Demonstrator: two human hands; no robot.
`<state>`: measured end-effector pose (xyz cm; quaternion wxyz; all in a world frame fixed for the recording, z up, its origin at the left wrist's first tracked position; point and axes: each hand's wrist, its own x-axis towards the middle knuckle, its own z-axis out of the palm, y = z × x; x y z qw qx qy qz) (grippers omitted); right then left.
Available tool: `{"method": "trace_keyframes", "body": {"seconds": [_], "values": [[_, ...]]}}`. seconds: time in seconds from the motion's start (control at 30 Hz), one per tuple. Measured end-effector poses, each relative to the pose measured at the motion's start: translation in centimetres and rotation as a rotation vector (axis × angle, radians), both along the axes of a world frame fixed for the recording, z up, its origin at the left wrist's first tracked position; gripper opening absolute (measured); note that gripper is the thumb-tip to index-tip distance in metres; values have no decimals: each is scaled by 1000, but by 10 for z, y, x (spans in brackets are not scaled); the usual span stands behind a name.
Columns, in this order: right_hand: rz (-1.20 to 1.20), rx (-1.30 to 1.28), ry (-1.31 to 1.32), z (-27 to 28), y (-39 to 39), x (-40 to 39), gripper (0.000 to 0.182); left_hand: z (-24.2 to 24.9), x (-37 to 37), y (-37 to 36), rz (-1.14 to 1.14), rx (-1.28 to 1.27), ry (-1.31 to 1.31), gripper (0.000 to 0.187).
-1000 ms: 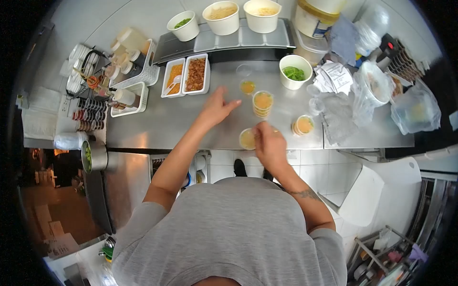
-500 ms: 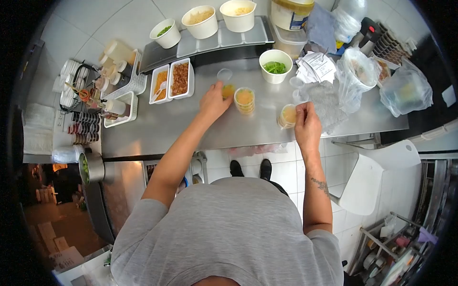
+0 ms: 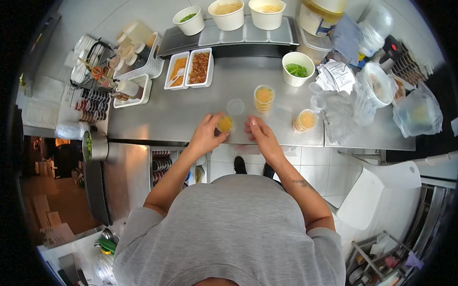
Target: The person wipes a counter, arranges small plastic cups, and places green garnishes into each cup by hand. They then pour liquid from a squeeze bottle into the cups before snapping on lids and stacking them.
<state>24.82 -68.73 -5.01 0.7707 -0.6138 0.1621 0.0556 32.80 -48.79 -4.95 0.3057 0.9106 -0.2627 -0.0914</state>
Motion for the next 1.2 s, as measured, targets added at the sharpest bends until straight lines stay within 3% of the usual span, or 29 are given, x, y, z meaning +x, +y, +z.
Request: {"method": "trace_keyframes", "body": {"seconds": [0.1, 0.2, 0.3, 0.4, 0.5, 0.6, 0.8, 0.9, 1.1, 1.2], "values": [[-163, 480, 66, -25, 18, 25, 45, 0, -4, 9, -29, -37, 89, 56], [-133, 610, 87, -39, 15, 40, 32, 0, -5, 14, -75, -35, 106, 57], [-54, 93, -32, -44, 23, 46, 17, -5, -6, 16, -83, -74, 109, 59], [-129, -275, -293, -56, 45, 50, 7, -5, -6, 15, -41, -111, 186, 59], [-66, -485, -351, -42, 50, 44, 7, -17, -5, 16, -7, -158, 97, 59], [-48, -642, -456, -41, 50, 45, 6, -21, -5, 18, 34, -193, 185, 57], [-4, -777, -591, -46, 47, 46, 8, -10, 5, 20, 227, -443, 843, 40], [-1, -889, -584, -45, 46, 47, 10, -6, 9, 10, 346, -372, 861, 33], [54, -1108, -621, -51, 48, 48, 15, -1, 18, 4, 297, -248, 851, 28], [78, -1178, -597, -52, 51, 48, 15, -8, 11, 7, 267, -331, 825, 27]]}}
